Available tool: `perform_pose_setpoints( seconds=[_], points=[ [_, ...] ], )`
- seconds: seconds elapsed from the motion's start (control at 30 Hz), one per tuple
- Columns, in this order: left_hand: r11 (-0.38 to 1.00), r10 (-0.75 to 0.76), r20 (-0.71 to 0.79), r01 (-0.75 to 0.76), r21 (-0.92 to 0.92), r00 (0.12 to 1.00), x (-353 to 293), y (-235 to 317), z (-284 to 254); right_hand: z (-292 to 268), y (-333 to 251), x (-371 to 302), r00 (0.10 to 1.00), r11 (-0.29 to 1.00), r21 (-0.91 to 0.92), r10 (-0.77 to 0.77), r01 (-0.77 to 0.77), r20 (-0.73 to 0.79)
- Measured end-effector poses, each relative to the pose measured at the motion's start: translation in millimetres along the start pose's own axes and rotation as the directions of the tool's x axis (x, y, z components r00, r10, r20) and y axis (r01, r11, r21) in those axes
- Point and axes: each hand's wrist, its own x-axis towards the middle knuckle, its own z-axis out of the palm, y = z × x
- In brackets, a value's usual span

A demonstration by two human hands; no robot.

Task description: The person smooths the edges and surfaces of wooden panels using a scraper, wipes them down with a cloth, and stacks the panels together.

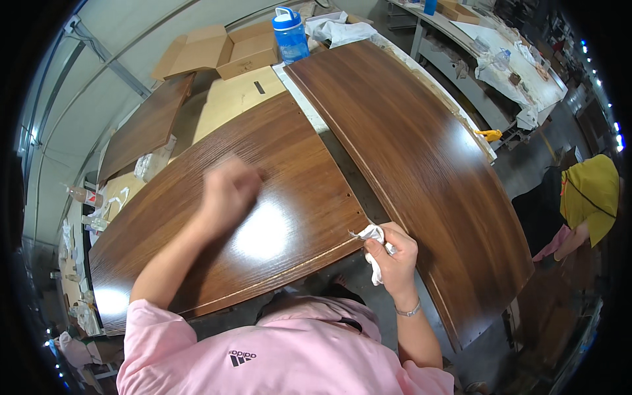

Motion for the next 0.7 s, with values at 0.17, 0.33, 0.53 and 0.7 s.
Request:
perform_pose_setpoints(
  seconds=[0.17, 0.33, 0.53, 0.7],
  points=[
    [0.84, 0.464, 0.184, -0.364, -0.403, 0.867, -38.1, 52.2, -13.6, 1.9, -5.6, -0.9, 1.0, 1.0, 0.006, 0.0, 0.0, -0.003],
    [0.939, -0.226, -0.29, 0.287, 0.19, 0.93, 4.5, -30.0, -27.4, 3.0, -6.3, 5.9, 0.999, 1.0, -0.005, 0.002, -0.001, 0.054],
    [0.781, 0.557, 0.249, -0.399, -0.48, 0.792, -67.1, 101.0, 9.8, -32.3, -20.6, 16.6, 0.974, 0.996, -0.067, -0.064, 0.051, -0.217],
    [0.873, -0.318, -0.025, 0.282, -0.398, 0.948, -44.9, 27.8, -23.9, -8.4, -59.6, 10.7, 0.86, 0.843, -0.413, -0.459, 0.344, -0.222]
  ],
)
